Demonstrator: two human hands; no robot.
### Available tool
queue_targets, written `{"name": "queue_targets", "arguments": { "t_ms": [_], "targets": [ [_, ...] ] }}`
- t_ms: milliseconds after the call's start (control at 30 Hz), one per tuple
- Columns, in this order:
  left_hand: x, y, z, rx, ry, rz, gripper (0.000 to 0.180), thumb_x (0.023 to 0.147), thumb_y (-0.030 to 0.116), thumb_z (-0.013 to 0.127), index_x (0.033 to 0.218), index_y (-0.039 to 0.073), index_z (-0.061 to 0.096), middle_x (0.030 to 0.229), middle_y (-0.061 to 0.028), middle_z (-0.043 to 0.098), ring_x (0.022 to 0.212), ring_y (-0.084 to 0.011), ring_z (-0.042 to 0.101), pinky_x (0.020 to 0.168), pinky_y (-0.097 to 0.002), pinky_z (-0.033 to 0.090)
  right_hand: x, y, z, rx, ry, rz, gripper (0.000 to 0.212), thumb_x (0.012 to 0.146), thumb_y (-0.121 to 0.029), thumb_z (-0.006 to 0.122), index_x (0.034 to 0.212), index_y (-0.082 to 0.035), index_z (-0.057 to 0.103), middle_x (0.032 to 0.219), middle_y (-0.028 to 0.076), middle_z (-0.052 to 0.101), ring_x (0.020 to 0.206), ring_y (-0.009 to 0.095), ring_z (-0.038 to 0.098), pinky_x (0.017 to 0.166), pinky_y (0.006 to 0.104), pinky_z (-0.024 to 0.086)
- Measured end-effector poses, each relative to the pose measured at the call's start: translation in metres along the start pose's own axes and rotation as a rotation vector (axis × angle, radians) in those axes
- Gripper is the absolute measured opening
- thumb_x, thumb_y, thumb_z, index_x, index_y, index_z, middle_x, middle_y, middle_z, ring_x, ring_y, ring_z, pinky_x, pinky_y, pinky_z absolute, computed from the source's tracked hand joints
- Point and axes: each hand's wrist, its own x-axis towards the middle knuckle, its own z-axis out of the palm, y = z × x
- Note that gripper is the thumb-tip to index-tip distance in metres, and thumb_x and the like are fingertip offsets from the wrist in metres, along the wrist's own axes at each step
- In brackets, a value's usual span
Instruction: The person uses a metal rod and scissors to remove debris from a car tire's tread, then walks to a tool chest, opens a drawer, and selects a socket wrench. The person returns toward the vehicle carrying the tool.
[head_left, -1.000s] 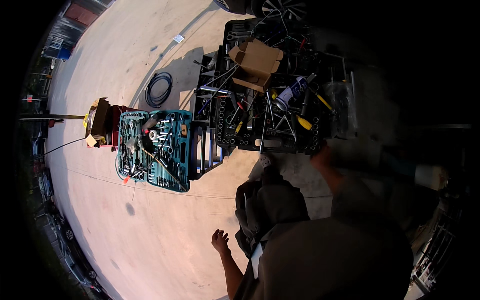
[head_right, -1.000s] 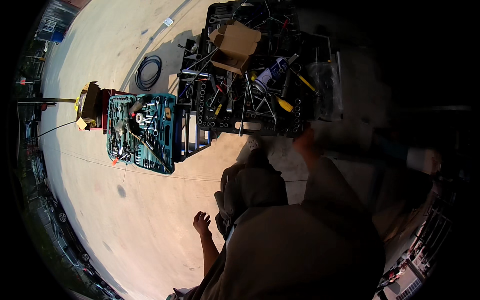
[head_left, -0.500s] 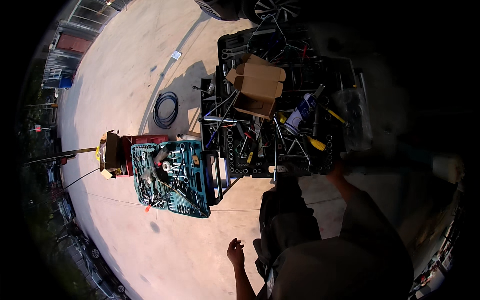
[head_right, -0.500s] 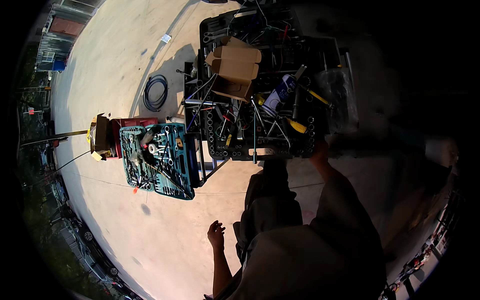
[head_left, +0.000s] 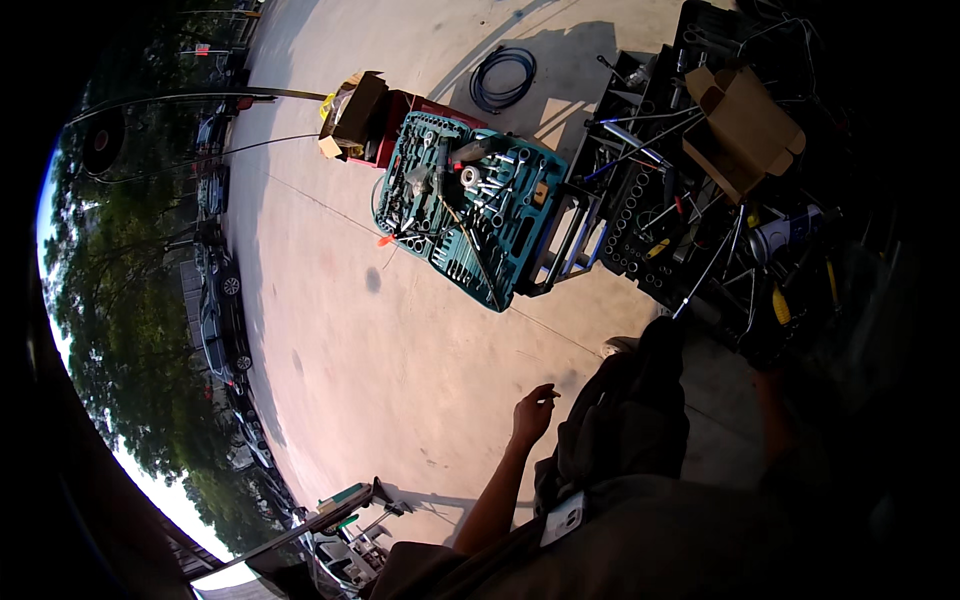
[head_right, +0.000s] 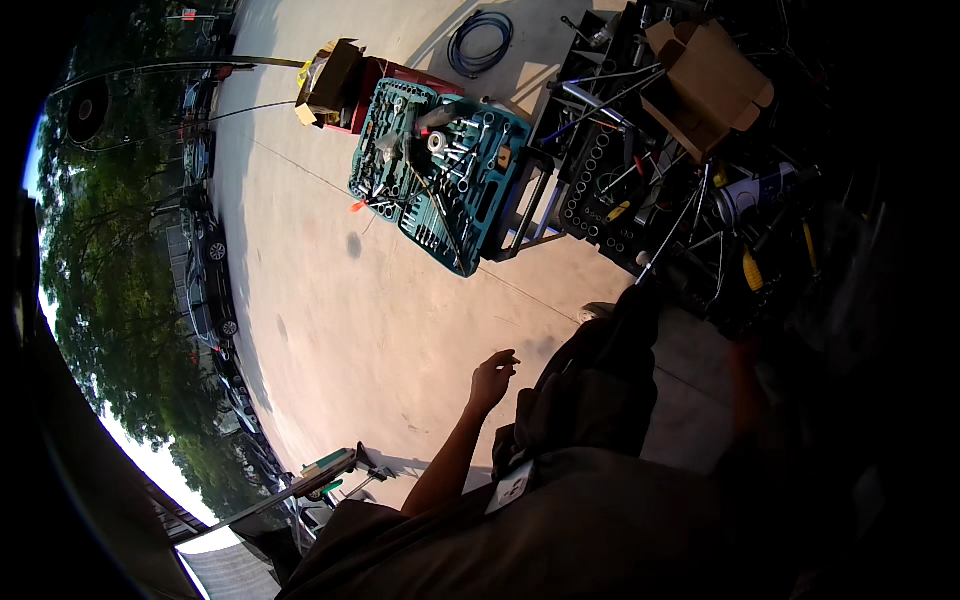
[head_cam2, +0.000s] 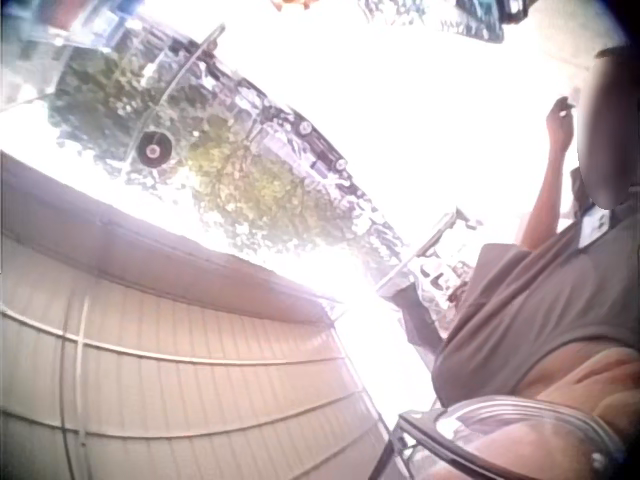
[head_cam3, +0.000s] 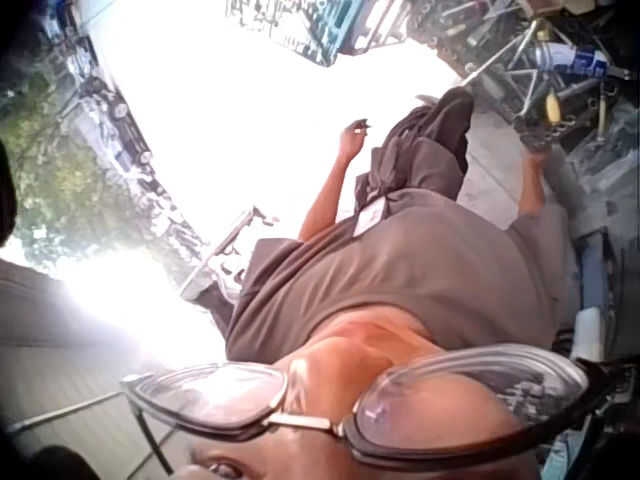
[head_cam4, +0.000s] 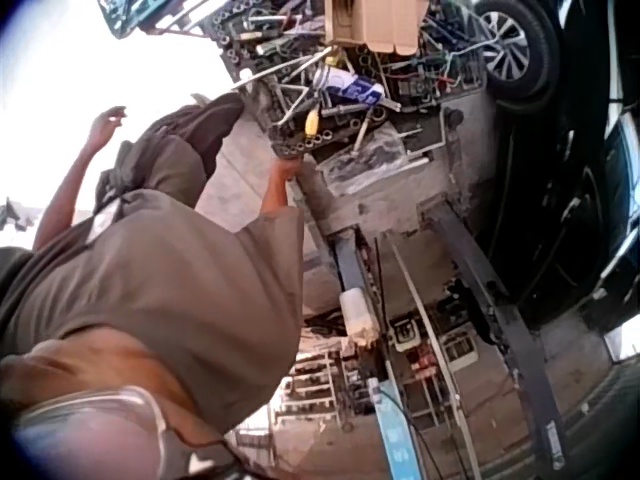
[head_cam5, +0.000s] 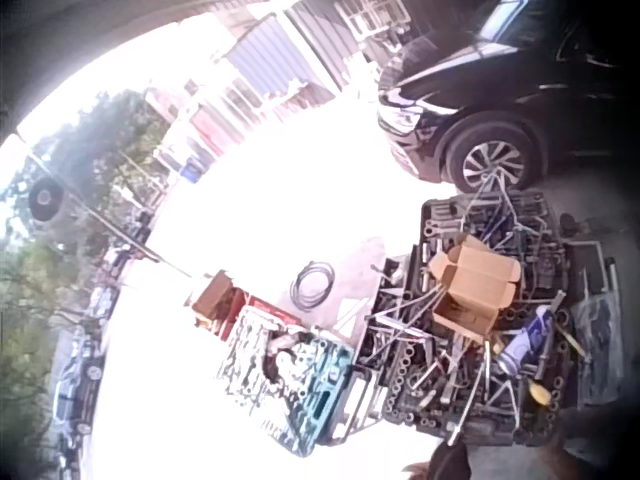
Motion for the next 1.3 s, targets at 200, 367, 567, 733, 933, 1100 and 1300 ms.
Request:
{"name": "queue_targets", "arguments": {
  "t_ms": [200,367,567,733,933,1100,1300],
  "targets": [
    [0.022,0.020,0.004,-0.030,-0.011,0.085,0.034,0.085,0.009,0.054,0.119,0.004,0.060,0.103,-0.0097,0.070,0.089,-0.0243,0.070,0.073,-0.0320,0.053,0.004,-0.037,-0.028,-0.331,0.134,-0.064,0.044,0.080,-0.032,0.068,0.113,-0.005,0.061,0.101,0.018,0.064,0.086,0.036,0.063,0.077,0.0462,0.050],
    [0.013,-0.019,0.014,-0.059,-0.044,0.060,0.033,0.085,0.009,0.056,0.117,0.004,0.061,0.099,-0.0066,0.071,0.081,-0.0213,0.070,0.071,-0.0311,0.053,-0.001,-0.084,-0.039,-0.585,0.157,-0.151,0.043,0.080,-0.031,0.067,0.114,-0.004,0.061,0.096,0.018,0.065,0.080,0.035,0.064,0.074,0.0470,0.051],
    [0.004,-0.102,0.030,-0.093,-0.066,-0.038,0.029,0.088,0.014,0.054,0.114,0.004,0.063,0.095,-0.0060,0.072,0.079,-0.0177,0.070,0.070,-0.0302,0.054,-0.058,-0.141,-0.041,-0.697,-0.196,0.188,0.054,0.080,-0.031,0.065,0.126,-0.004,0.056,0.076,0.014,0.063,0.066,0.031,0.063,0.060,0.0454,0.050],
    [0.004,-0.155,0.036,-0.146,-0.108,-0.054,0.030,0.089,0.014,0.053,0.115,0.001,0.062,0.096,-0.0095,0.072,0.077,-0.0203,0.071,0.070,-0.0301,0.054,-0.117,-0.137,-0.022,-0.603,-0.569,0.432,0.063,0.081,-0.033,0.064,0.130,0.004,0.048,0.070,0.014,0.063,0.065,0.029,0.062,0.056,0.0426,0.049],
    [0.018,-0.190,0.029,-0.355,-0.018,-0.044,0.032,0.089,0.011,0.050,0.116,-0.002,0.061,0.096,-0.0111,0.070,0.078,-0.0208,0.070,0.067,-0.0308,0.054,-0.158,-0.192,0.006,-0.706,-0.792,0.410,0.037,0.089,-0.039,0.058,0.069,-0.009,0.063,0.064,0.009,0.055,0.061,0.025,0.055,0.059,0.0448,0.045],
    [0.007,-0.250,0.038,-0.424,-0.024,-0.224,0.035,0.088,0.010,0.051,0.120,-0.002,0.058,0.102,-0.0133,0.068,0.079,-0.0221,0.070,0.060,-0.0297,0.051,-0.168,-0.245,0.001,-0.597,-1.050,0.553,0.049,0.094,-0.041,0.050,0.051,-0.017,0.050,0.050,0.004,0.037,0.043,0.022,0.034,0.044,0.0465,0.030],
    [-0.002,-0.317,0.041,-0.468,-0.097,-0.367,0.039,0.089,0.014,0.053,0.125,0.002,0.055,0.108,-0.0101,0.066,0.078,-0.0204,0.068,0.060,-0.0287,0.049,-0.225,-0.212,0.030,-0.693,-0.883,0.345,0.043,0.087,-0.033,0.058,0.051,-0.012,0.049,0.049,0.005,0.036,0.043,0.022,0.034,0.041,0.0448,0.028]
  ]
}}
